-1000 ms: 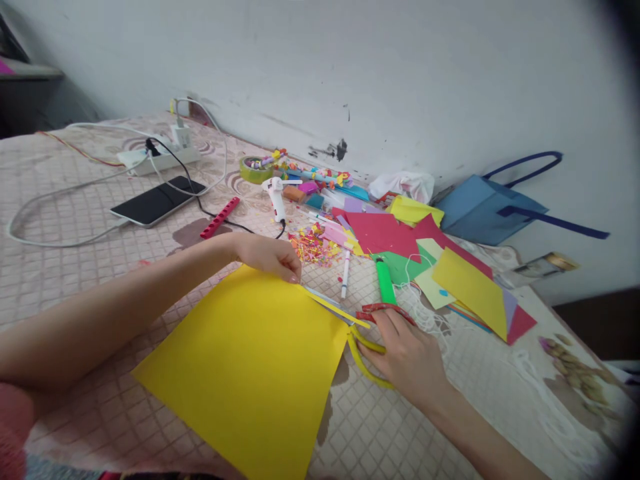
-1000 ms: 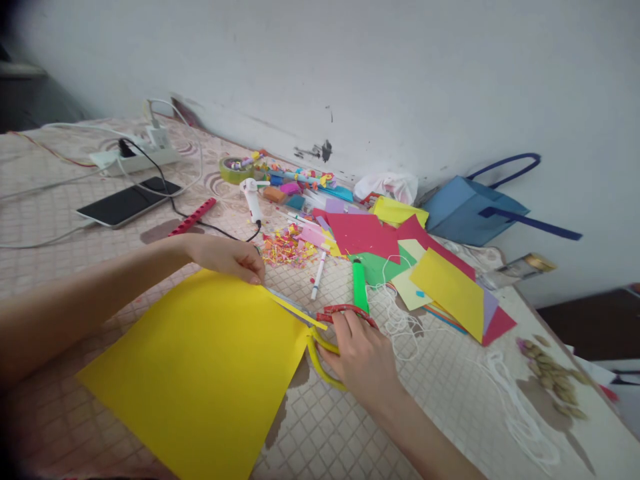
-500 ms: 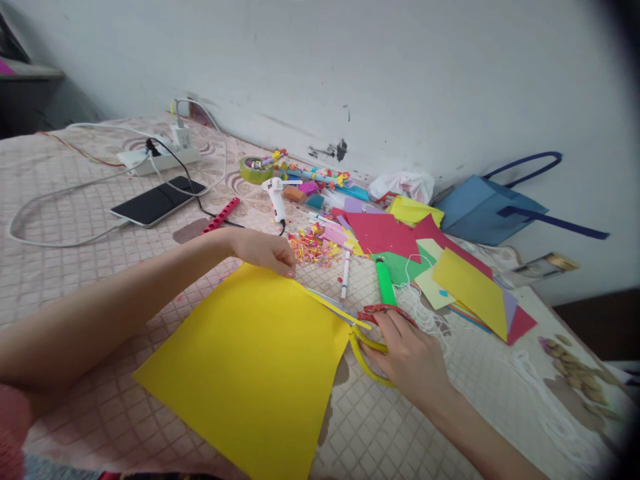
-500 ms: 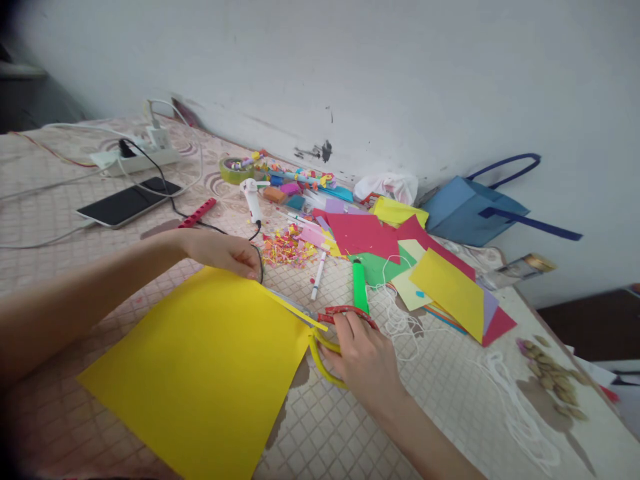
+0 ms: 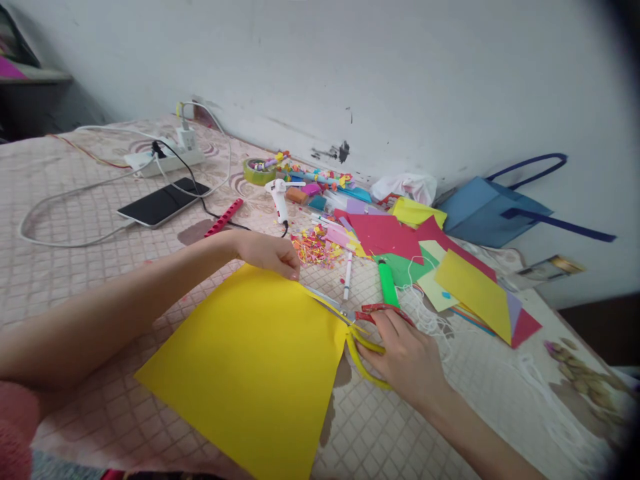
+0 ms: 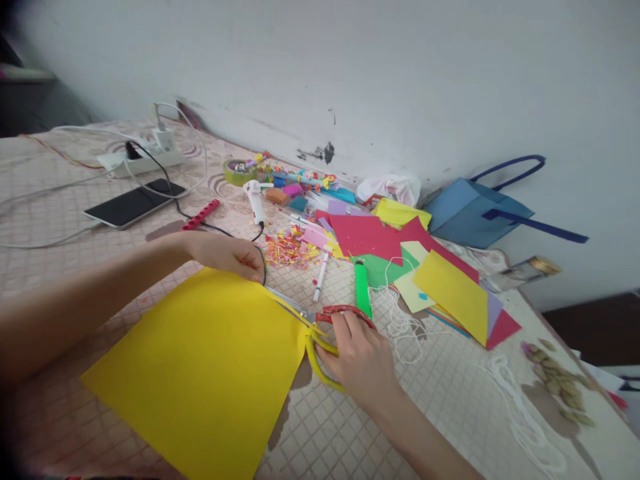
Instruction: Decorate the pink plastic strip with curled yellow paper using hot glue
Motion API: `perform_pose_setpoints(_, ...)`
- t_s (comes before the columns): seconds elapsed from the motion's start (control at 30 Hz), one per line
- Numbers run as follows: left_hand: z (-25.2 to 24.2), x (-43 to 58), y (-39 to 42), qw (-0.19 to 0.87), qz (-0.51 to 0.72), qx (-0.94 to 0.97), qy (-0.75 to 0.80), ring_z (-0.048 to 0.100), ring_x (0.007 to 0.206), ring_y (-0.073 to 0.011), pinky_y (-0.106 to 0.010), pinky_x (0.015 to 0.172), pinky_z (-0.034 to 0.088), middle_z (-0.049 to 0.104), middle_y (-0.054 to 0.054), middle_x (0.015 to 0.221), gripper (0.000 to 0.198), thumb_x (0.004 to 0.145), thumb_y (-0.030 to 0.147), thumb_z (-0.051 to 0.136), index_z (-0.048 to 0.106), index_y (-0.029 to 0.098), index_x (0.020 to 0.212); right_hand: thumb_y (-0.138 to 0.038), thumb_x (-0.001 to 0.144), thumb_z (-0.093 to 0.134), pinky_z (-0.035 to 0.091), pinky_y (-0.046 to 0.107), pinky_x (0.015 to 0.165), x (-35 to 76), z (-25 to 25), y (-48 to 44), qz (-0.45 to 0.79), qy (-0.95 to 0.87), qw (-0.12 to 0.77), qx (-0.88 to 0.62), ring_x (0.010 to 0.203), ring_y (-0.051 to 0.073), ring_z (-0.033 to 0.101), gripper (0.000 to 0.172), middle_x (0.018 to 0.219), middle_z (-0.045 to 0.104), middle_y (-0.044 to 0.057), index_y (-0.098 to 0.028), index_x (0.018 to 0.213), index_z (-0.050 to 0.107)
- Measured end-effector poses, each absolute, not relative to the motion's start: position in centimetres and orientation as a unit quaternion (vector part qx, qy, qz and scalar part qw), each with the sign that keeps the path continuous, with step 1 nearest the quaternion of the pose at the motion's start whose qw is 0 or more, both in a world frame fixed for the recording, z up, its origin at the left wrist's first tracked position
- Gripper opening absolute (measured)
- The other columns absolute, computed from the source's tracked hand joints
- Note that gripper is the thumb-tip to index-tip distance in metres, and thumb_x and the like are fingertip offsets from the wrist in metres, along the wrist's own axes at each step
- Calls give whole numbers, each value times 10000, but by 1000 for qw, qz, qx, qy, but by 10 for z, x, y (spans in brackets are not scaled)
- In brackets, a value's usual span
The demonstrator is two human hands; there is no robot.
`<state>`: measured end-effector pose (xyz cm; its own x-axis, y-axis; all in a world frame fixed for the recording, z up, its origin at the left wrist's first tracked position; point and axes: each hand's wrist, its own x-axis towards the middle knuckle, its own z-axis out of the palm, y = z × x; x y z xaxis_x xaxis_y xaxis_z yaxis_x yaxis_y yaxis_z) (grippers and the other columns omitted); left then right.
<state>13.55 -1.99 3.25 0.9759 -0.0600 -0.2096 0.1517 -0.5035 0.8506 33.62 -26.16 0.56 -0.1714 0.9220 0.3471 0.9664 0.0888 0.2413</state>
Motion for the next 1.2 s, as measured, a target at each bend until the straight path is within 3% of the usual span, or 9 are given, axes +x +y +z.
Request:
perform_pose_setpoints(0.23, 35, 134, -17, 507, -123, 852, 34, 480, 547, -88, -171, 570, 396, 599, -3, 612, 301, 838, 381, 499, 665, 132, 808, -371, 862, 434, 412, 259, 555, 339, 6, -264, -227, -735, 50, -637, 684, 164, 589, 291, 792, 611, 62, -134, 935, 585)
perform_pose_setpoints(0.6, 44, 130, -18, 497, -159, 851, 63, 552, 636, -123, -188, 597, 407, 644, -16, 666, 265, 825, 345, 518, 653, 118, 806, -404, 762, 534, 416, 274, 586, 335, 6, -262, -218, -728, 60, -647, 714, 179, 599, 314, 823, 619, 49, -146, 937, 573)
perform_pose_setpoints(0.93, 45, 129, -18, 486, -118, 864, 58, 521, 581, -96, -162, 543, 377, 608, 8, 601, 250, 805, 326, 544, 640, 111, 721, -392, 771, 540, 420, 272, 594, 334, 5, -260, -221, -730, 48, -645, 731, 179, 594, 304, 823, 615, 53, -137, 934, 573)
perform_pose_setpoints(1.2, 44, 128, -18, 517, -125, 845, 58, 554, 626, -113, -174, 585, 402, 642, -6, 660, 220, 814, 313, 545, 655, 122, 815, -407, 827, 472, 414, 271, 583, 337, 5, -262, -220, -733, 47, -642, 717, 177, 590, 308, 829, 612, 63, -138, 937, 573)
